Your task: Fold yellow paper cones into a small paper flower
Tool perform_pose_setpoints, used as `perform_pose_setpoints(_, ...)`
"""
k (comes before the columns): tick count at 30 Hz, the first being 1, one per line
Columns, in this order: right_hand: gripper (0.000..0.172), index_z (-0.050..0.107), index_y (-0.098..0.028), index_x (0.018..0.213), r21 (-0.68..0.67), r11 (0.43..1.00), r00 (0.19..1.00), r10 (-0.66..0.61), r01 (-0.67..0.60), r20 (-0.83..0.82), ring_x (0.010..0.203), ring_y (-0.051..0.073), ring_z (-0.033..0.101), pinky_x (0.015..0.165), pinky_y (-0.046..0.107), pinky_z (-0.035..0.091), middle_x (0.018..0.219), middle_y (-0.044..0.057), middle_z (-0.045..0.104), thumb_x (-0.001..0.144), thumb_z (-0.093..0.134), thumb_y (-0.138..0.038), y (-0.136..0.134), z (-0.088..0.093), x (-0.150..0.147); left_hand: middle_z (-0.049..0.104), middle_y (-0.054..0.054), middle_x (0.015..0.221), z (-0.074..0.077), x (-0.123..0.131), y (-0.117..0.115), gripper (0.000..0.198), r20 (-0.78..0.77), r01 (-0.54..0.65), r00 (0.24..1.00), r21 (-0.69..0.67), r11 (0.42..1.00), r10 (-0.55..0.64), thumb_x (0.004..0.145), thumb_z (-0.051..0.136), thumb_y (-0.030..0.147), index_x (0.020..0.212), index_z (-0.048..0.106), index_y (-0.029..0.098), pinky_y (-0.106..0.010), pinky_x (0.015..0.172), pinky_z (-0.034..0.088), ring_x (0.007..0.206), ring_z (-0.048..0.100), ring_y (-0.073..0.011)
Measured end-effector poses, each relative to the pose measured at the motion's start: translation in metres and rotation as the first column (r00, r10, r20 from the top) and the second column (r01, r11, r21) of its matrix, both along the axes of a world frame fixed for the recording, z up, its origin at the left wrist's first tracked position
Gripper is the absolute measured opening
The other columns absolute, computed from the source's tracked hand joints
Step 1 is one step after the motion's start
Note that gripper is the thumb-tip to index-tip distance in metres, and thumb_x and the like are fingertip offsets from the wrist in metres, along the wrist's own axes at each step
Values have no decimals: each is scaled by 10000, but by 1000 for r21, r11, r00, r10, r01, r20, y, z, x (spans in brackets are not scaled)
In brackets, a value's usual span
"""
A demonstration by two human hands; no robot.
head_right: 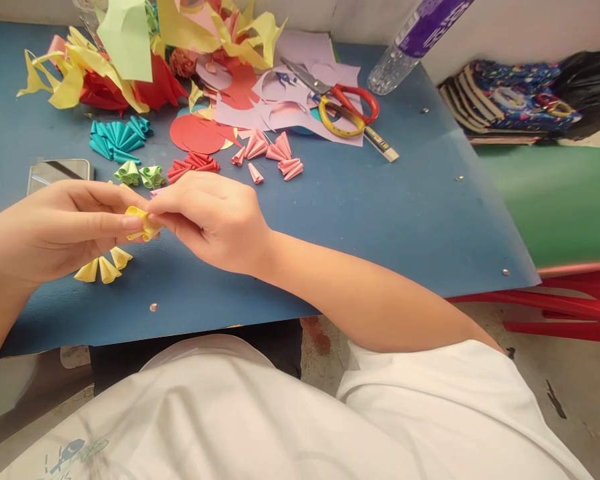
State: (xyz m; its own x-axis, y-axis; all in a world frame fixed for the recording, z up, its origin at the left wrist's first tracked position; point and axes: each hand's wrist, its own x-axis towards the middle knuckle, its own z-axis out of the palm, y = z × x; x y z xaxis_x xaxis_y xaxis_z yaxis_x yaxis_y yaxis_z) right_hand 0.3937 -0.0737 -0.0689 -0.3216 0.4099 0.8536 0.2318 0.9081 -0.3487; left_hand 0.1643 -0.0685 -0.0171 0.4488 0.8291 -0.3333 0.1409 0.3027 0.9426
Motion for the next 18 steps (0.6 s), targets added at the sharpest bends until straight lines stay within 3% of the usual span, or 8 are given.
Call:
perform_pose_setpoints(5,56,713,-183,1055,28,999,998,26,-27,49,899,107,727,869,289,675,958,5,777,1057,673,-144,-1,-2,2,834,-73,896,1,-1,2,143,43,96,995,-53,994,-93,813,886,280,939,916,219,-319,731,624,806,730,-202)
perform_pose_setpoints(10,271,681,-211,1197,-23,999,930,-23,33,368,1106,174,757,1005,449,690,1146,43,731,1158,413,-226,2,-7,6,834,-94,915,-3,-2,4,160,40,104,994,-69,992,-102,815,883,274,956,917,205,-383,844,647,861,762,-238)
perform_pose_setpoints(14,247,669,-219,1249,19,1000,962,2,-7,273,1120,182,778,1011,456,697,1156,49,765,1142,447,-235,8,-11,5,814,-85,878,-3,-5,6,165,43,51,998,-68,996,-49,820,876,251,971,910,195,-405,920,646,922,770,-253)
perform_pose_setpoints(18,220,672,-222,1210,36,999,987,4,-10,161,1009,140,787,946,383,699,1064,13,796,1122,476,-173,7,-10,1,789,-69,808,-2,-5,6,173,24,36,999,-56,998,-35,805,885,246,965,904,186,-407,912,637,909,767,-253)
